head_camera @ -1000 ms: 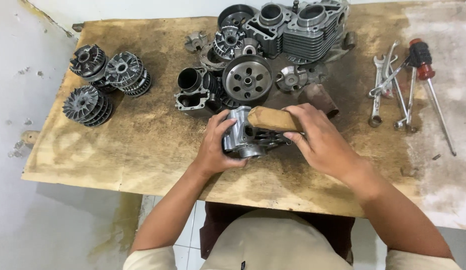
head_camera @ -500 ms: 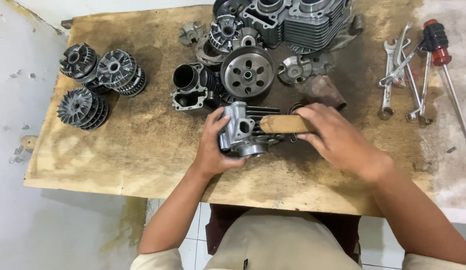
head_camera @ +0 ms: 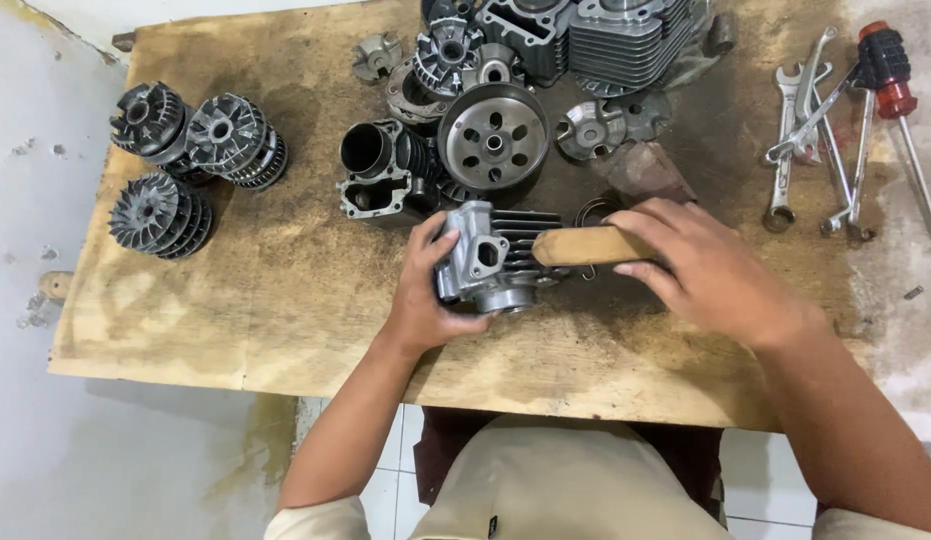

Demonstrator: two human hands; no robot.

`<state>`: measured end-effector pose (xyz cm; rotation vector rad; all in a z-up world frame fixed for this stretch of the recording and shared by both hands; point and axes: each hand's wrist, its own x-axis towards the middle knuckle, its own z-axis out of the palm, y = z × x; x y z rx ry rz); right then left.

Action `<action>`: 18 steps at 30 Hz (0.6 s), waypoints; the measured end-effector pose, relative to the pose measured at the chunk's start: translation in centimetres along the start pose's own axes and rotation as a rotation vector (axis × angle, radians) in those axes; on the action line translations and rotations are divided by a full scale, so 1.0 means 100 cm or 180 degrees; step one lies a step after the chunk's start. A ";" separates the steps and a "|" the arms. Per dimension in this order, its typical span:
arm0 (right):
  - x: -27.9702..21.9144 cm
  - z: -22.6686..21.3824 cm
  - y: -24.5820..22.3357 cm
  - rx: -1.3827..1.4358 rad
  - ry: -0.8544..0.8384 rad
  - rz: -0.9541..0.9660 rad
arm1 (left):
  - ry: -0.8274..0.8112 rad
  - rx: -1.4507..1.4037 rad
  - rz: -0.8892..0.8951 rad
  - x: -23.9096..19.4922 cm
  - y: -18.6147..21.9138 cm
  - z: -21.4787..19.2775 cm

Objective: Cleaning a motorcycle engine cylinder block using a wire brush and sandpaper.

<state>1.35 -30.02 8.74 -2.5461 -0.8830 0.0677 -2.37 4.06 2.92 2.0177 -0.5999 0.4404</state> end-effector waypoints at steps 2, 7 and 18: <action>0.003 0.000 -0.006 0.0043 -0.0057 0.0028 | -0.0012 0.0064 0.0002 -0.003 0.000 0.000; 0.009 -0.003 -0.019 0.0252 0.0158 -0.0335 | -0.0002 0.0168 0.0107 -0.005 0.000 0.000; -0.031 -0.038 0.003 -0.0278 0.0059 0.0979 | -0.0128 0.0182 0.0214 -0.011 -0.006 -0.002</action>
